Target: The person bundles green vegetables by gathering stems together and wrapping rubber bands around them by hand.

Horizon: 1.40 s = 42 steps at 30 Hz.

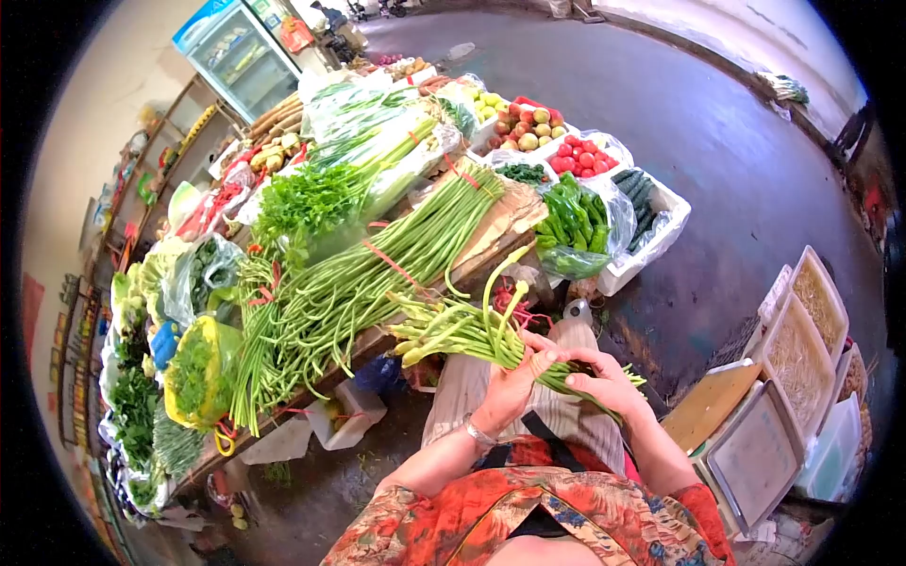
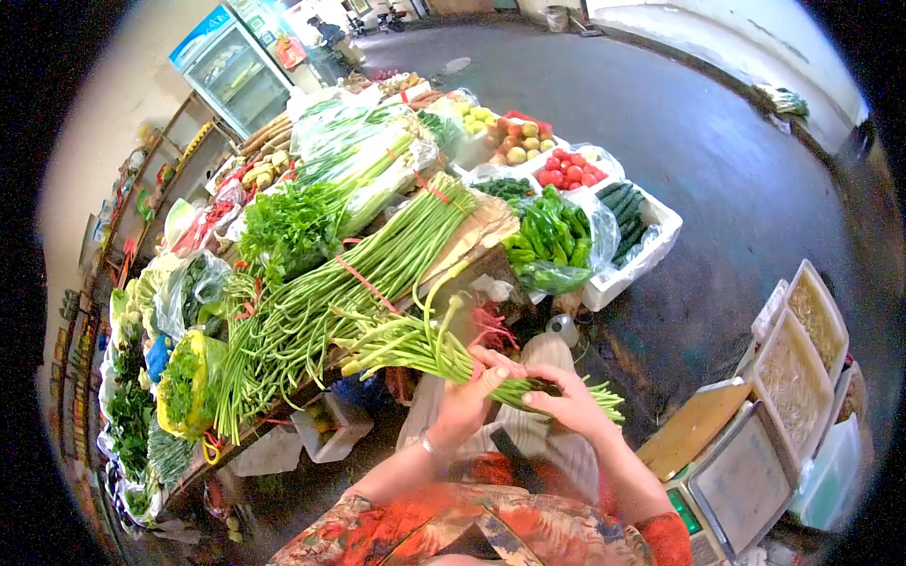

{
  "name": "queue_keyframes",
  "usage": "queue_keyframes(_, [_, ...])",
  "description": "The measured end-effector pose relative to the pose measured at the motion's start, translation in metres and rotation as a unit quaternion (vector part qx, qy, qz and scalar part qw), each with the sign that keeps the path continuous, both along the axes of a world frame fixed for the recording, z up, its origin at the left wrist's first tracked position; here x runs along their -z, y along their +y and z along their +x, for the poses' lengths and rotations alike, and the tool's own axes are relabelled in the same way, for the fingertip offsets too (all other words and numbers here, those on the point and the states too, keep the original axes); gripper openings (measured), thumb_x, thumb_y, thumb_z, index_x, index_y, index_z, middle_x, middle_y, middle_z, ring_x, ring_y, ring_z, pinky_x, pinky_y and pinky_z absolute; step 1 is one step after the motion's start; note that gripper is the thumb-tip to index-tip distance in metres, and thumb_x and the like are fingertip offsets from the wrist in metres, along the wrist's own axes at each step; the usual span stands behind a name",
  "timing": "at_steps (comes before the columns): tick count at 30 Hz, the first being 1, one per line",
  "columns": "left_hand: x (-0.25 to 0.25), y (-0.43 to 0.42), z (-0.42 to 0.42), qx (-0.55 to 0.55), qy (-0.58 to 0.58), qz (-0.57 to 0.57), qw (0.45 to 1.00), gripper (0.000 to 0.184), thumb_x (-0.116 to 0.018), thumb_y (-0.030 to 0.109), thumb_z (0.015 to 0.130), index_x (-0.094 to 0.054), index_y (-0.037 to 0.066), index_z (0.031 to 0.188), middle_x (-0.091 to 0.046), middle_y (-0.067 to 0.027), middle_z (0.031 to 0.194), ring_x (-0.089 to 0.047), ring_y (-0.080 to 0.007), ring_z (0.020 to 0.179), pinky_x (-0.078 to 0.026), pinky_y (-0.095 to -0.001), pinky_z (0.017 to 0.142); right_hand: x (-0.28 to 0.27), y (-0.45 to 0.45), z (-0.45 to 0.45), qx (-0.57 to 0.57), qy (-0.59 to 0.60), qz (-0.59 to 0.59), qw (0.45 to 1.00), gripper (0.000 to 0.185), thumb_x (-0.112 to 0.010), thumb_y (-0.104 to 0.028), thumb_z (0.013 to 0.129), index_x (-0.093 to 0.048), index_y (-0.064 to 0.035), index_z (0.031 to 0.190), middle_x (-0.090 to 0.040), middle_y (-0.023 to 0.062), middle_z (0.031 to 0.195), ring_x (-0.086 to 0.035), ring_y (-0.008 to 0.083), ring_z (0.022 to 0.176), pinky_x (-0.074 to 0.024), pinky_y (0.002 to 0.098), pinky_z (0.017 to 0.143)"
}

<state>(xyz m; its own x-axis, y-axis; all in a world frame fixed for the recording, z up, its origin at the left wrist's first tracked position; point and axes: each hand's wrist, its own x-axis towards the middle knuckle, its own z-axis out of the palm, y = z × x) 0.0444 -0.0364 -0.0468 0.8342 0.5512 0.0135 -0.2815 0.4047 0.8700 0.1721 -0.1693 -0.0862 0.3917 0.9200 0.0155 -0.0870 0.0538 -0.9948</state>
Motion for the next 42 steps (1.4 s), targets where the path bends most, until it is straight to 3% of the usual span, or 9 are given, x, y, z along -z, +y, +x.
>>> queue_keyframes(3, [-0.005,-0.002,0.0,0.009,-0.005,0.015,1.0,0.009,-0.066,0.008,0.092,-0.059,0.003,0.095,-0.066,-0.0074,0.094,-0.062,-0.016,0.093,-0.05,-0.0324,0.088,-0.014,-0.001,0.003,-0.018,0.046,-0.04,0.998,0.033,-0.076,-0.022,0.084,-0.064,-0.0002,0.105,-0.063,0.0015,0.095,-0.056,0.0108,0.091,-0.0453,0.0289,0.082])
queue_keyframes(5, [0.002,0.0,-0.001,0.012,0.014,0.031,0.999,0.014,-0.066,0.011,0.092,-0.054,0.003,0.094,-0.065,-0.0126,0.095,-0.063,-0.0232,0.098,-0.048,-0.0404,0.094,-0.022,0.001,0.003,0.001,-0.002,-0.019,1.0,0.029,-0.076,-0.022,0.084,-0.064,-0.0006,0.098,-0.059,-0.0002,0.085,-0.053,0.0088,0.084,-0.0442,0.0272,0.077])
queue_keyframes(8, [-0.002,-0.001,0.0,0.029,0.005,0.036,0.999,0.015,-0.065,0.011,0.092,-0.054,0.003,0.094,-0.066,-0.0124,0.095,-0.063,-0.023,0.098,-0.049,-0.0395,0.094,-0.025,0.002,0.006,-0.007,-0.093,0.002,0.996,0.027,-0.075,-0.023,0.084,-0.064,-0.0008,0.096,-0.063,0.0031,0.084,-0.057,0.0098,0.082,-0.0462,0.0284,0.076])
queue_keyframes(14, [-0.006,0.003,-0.003,0.041,0.02,0.026,0.999,0.014,-0.065,0.011,0.092,-0.054,0.003,0.095,-0.065,-0.0126,0.095,-0.062,-0.0221,0.099,-0.048,-0.0379,0.093,-0.032,0.001,0.003,0.0,-0.219,-0.01,0.976,0.024,-0.07,-0.02,0.088,-0.063,-0.0004,0.1,-0.064,0.0078,0.084,-0.059,0.0148,0.081,-0.0473,0.0303,0.076])
queue_keyframes(17, [-0.007,0.004,-0.007,0.037,0.051,0.033,0.997,0.014,-0.065,0.009,0.092,-0.053,0.003,0.094,-0.065,-0.0133,0.095,-0.062,-0.0226,0.099,-0.049,-0.0385,0.093,-0.013,-0.001,0.007,-0.018,-0.141,-0.046,0.989,0.022,-0.068,-0.018,0.088,-0.063,-0.0006,0.101,-0.065,0.0117,0.085,-0.061,0.0194,0.079,-0.0479,0.0317,0.075])
queue_keyframes(27, [-0.002,0.003,-0.007,0.082,0.038,0.049,0.995,0.015,-0.066,0.003,0.089,-0.052,0.004,0.092,-0.065,-0.0129,0.095,-0.063,-0.0245,0.1,-0.05,-0.0402,0.094,-0.035,-0.005,0.018,-0.1,-0.287,-0.035,0.952,0.022,-0.067,-0.013,0.085,-0.062,-0.0009,0.102,-0.065,0.0161,0.088,-0.063,0.0269,0.079,-0.0488,0.0357,0.075])
queue_keyframes(30, [-0.004,0.001,-0.008,0.087,0.034,0.06,0.994,0.015,-0.067,0.004,0.089,-0.052,0.004,0.092,-0.065,-0.0123,0.095,-0.063,-0.0238,0.1,-0.05,-0.0393,0.094,-0.039,-0.008,0.019,-0.101,-0.22,-0.042,0.969,0.021,-0.066,-0.012,0.086,-0.062,-0.0014,0.103,-0.065,0.0163,0.089,-0.064,0.0284,0.08,-0.0492,0.0357,0.074])
queue_keyframes(33, [-0.01,-0.002,-0.005,0.071,0.027,0.028,0.997,0.011,-0.069,0.009,0.09,-0.059,0.004,0.091,-0.066,-0.0062,0.091,-0.064,-0.0169,0.095,-0.05,-0.0325,0.09,-0.032,-0.01,0.02,-0.092,-0.244,-0.049,0.964,0.021,-0.064,-0.011,0.087,-0.062,-0.0023,0.106,-0.065,0.0166,0.092,-0.065,0.0282,0.08,-0.0493,0.0353,0.073])
queue_keyframes(42, [0.0,-0.004,-0.007,0.03,0.032,0.011,0.999,0.017,-0.068,0.012,0.09,-0.053,0.004,0.093,-0.064,-0.0112,0.093,-0.062,-0.0223,0.1,-0.047,-0.0384,0.095,-0.03,-0.004,-0.002,-0.029,-0.352,-0.082,0.932,0.032,-0.064,-0.007,0.075,-0.055,-0.0025,0.104,-0.061,0.0214,0.092,-0.06,0.041,0.088,-0.0498,0.0442,0.074])
